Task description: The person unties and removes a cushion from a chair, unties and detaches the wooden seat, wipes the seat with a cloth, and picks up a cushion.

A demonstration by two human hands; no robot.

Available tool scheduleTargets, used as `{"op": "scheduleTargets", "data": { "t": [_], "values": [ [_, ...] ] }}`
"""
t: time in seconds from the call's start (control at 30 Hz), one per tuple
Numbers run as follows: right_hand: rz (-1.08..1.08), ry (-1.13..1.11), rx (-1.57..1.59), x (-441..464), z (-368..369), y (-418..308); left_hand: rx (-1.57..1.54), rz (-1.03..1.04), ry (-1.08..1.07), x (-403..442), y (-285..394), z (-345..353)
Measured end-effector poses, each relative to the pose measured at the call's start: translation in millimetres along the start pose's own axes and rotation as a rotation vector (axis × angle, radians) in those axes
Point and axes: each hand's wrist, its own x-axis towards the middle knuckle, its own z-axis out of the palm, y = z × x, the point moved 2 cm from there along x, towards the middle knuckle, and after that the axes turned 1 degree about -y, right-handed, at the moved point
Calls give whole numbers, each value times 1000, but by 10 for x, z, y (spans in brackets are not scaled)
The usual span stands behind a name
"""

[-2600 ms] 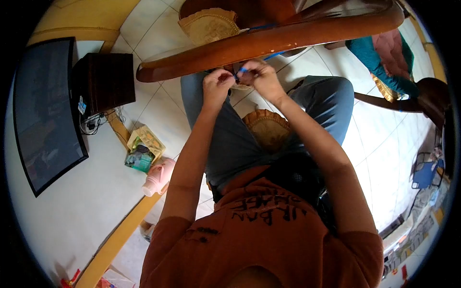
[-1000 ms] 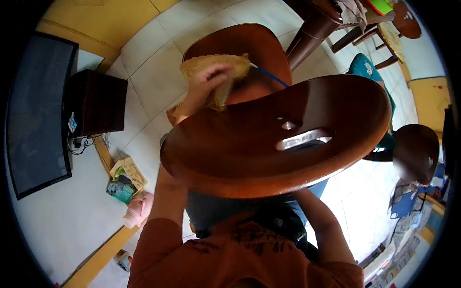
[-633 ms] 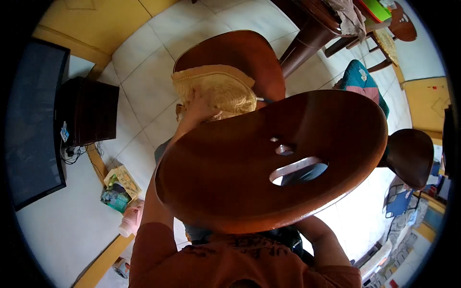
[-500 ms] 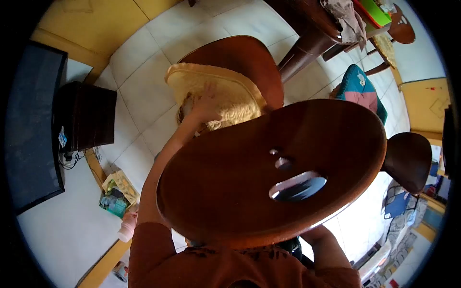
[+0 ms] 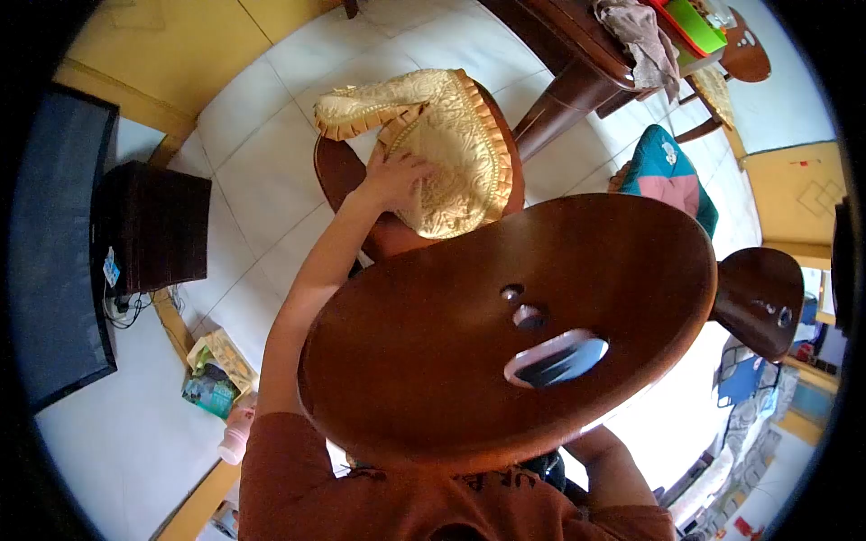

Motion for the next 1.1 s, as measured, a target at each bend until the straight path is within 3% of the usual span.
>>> {"op": "scheduleTargets", "data": {
  "t": [0.1,0.2,0.27,0.3,0.33,0.4,0.43,0.47,0.5,0.57,0.63,0.67,0.73,0.77,0.83,0.9,0.97,1.03,1.1],
  "values": [
    [-199,-16,-121,151,158,36,-82,80,42,-327,-47,180],
    [-548,-9,-426,334,506,71,-259,117,135,-594,-121,498],
    [-271,-216,152,-11,-391,-1043,-268,-11,232,-739,-110,525],
    [-129,-299,228,-79,-422,-1084,-269,-4,229,-810,-12,511],
    [-64,-319,223,-164,-418,-993,-392,-186,285,-881,37,481],
    [-35,-318,188,-326,-521,-1022,-342,-451,500,-1011,232,451],
    [-10,-322,152,-411,-558,-1014,-343,-447,503,-1058,258,489],
    [-385,-153,81,-435,-497,-811,-478,-461,538,-1105,244,519],
    [-386,-146,78,-527,-543,-860,-614,-473,572,-1138,211,564],
    [-103,-282,173,-683,-708,-1024,-772,-422,523,-1058,126,674],
    [-72,-306,168,-787,-751,-1064,-922,-364,468,-863,-122,1040],
    [-13,-330,214,-850,-758,-1026,-664,-227,516,-696,-298,1383],
    [45,-339,265,-953,-760,-930,-403,-78,560,-639,-153,1248],
    [-8,-321,200,-993,-735,-876,-1183,17,474,-712,-48,1191],
    [-66,-300,129,-1018,-713,-727,-1950,129,316,-850,158,885],
    [-170,-319,142,-1002,-701,-507,-1478,-166,411,-916,144,663],
    [-81,-300,253,-1010,-627,-187,-984,-434,475,-926,91,469],
    [120,-307,299,-1085,-703,-200,-488,-667,508,-848,76,306],
    [364,-361,474,-1115,-803,-333,-405,-769,635,-678,-67,265]
  ]
}}
